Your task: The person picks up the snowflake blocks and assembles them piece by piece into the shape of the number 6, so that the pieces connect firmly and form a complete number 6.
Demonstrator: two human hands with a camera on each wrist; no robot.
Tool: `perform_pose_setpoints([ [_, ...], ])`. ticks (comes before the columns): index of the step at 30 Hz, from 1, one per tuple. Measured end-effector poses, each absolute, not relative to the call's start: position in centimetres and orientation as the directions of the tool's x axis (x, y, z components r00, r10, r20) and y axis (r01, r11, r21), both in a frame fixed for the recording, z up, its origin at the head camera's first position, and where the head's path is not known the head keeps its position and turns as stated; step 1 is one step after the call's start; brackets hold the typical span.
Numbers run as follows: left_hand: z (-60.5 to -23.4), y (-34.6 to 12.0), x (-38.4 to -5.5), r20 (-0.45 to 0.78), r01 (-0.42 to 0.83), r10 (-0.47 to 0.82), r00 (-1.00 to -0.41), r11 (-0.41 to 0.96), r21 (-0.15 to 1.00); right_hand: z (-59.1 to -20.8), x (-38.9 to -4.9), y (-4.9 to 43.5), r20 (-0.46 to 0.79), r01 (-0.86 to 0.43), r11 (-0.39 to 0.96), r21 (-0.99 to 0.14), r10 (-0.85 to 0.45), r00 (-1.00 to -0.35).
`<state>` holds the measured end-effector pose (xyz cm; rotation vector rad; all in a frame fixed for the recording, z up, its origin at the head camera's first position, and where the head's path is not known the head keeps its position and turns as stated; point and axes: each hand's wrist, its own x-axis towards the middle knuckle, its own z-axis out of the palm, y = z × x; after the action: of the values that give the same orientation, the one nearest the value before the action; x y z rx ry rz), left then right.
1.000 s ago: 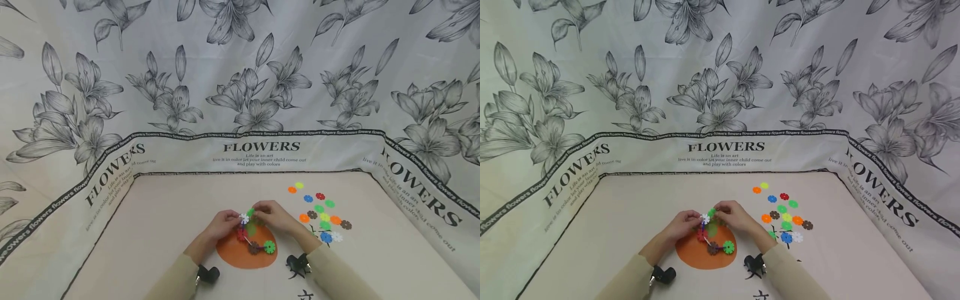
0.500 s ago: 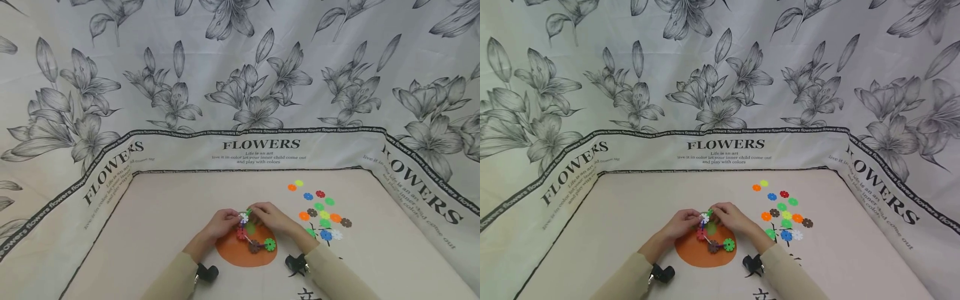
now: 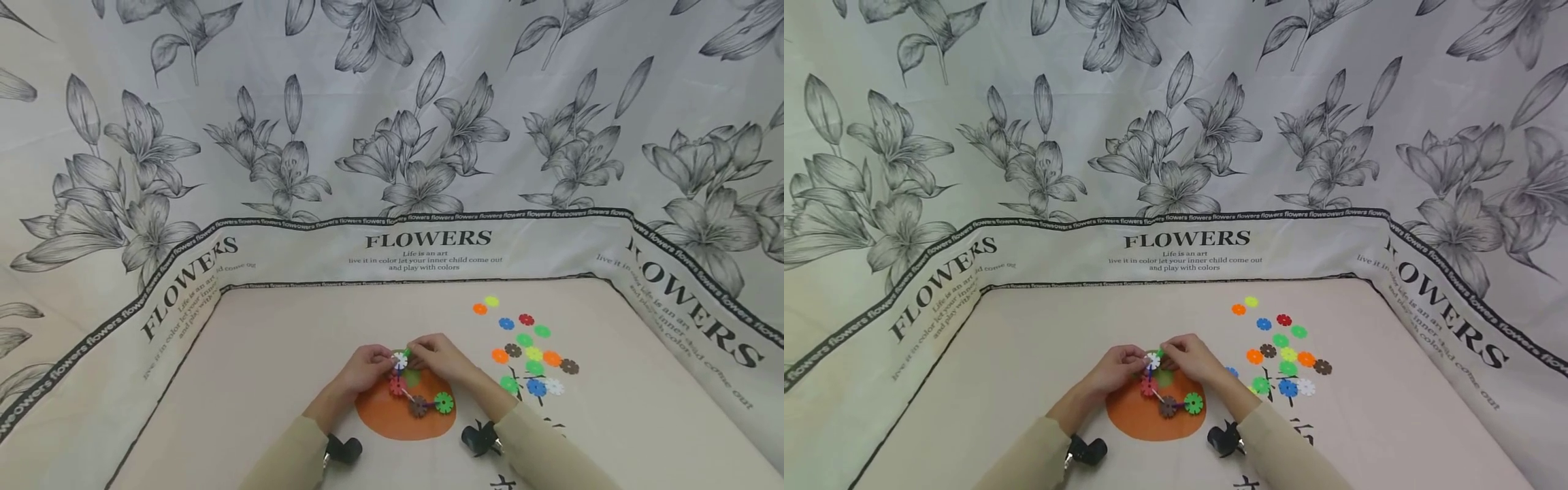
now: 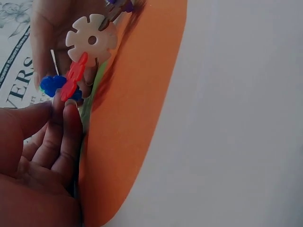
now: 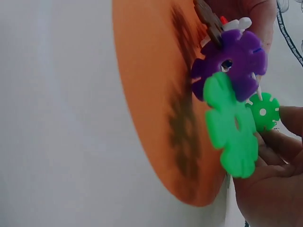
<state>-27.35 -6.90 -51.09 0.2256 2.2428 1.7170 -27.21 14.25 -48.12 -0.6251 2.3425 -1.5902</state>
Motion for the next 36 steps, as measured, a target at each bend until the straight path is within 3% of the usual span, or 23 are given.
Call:
perform_pose_setpoints([
  [18,-50.5,-5.6,-27.3,-0.091,-0.037,0.247,-0.965,0.215,0.976,-47.4,-26.6,13.9,0.052,-0.207,0.368,-0.907,-0.388,-0.92],
  [36,-50.9,-5.5,-26.7,-0.145,-0.085,0.198,-0.969,0.285,0.955,-48.2,-25.7,12.9,-0.015,-0.11,0.403,-0.909,-0.295,-0.955],
])
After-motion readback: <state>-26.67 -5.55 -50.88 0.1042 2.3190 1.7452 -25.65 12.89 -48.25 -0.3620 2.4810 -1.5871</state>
